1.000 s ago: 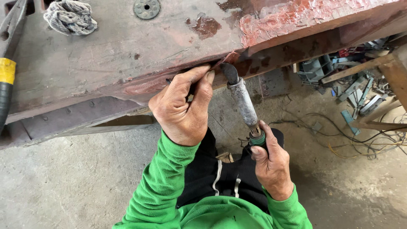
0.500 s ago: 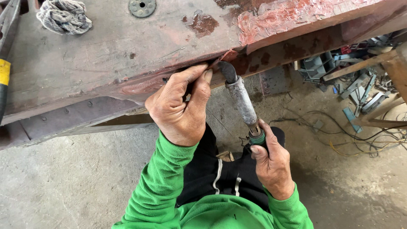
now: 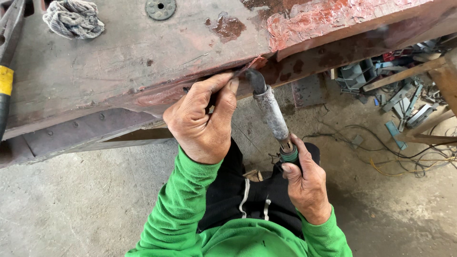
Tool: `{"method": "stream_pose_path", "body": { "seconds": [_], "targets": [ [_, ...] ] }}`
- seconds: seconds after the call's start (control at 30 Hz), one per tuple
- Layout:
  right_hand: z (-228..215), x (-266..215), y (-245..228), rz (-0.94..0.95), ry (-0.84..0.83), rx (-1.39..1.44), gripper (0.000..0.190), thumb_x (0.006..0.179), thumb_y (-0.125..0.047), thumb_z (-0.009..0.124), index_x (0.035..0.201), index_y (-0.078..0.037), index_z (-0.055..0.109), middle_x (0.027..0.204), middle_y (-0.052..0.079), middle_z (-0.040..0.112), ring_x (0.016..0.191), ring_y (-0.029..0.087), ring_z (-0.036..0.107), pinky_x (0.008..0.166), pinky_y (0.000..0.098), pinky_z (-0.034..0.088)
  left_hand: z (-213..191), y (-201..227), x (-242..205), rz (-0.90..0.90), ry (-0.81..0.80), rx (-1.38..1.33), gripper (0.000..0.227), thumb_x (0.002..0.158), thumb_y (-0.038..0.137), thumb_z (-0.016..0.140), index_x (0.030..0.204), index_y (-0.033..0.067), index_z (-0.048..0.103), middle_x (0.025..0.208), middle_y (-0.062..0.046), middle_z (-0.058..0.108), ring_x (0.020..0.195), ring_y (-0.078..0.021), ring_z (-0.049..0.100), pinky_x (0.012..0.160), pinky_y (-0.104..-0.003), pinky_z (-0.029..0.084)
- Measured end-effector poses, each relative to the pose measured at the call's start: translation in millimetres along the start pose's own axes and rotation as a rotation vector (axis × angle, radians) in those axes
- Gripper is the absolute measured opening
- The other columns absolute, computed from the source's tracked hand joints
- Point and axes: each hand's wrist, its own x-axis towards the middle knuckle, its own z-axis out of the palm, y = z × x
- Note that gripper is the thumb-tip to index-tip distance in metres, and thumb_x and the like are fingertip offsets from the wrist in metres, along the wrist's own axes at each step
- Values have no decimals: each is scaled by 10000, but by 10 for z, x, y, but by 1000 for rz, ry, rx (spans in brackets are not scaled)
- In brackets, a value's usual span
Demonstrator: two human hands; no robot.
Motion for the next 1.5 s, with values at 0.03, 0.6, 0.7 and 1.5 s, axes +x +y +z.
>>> {"method": "stream_pose_path", "body": {
  "seconds": [0.03, 0.6, 0.7, 1.5],
  "targets": [
    [-1, -5, 0, 4, -2, 2, 596, 1017, -297, 611, 1511, 5, 472, 766, 24, 627, 637, 91, 594, 604, 249, 519, -2, 1, -4, -7, 1, 5, 131, 1021, 21, 780, 1142, 9, 730, 928, -58, 775, 788, -53, 713, 743, -189, 562],
    [-11, 1, -7, 17, -6, -11, 596, 1016, -298, 609, 1511, 7, 473, 758, 24, 612, 638, 90, 584, 609, 246, 514, -6, -8, -2, -9, -7, -16, 133, 1020, 5, 769, 1147, 0, 729, 931, -68, 781, 816, -59, 726, 765, -189, 571],
    [-8, 5, -14, 23, -7, -4, 592, 1018, -293, 610, 1510, 9, 475, 759, 27, 615, 637, 90, 582, 608, 244, 514, -8, -12, -2, -15, -3, -40, 136, 1017, 0, 765, 1148, -2, 729, 940, -70, 784, 814, -58, 728, 753, -187, 576],
    [112, 36, 44, 94, -7, 186, 556, 1028, -241, 590, 1507, 14, 471, 851, 31, 637, 664, 89, 581, 631, 241, 522, 90, 2, -58, -30, 50, -63, 111, 1033, -10, 761, 1131, -25, 710, 973, -59, 760, 869, -57, 686, 814, -196, 562]
  ]
}}
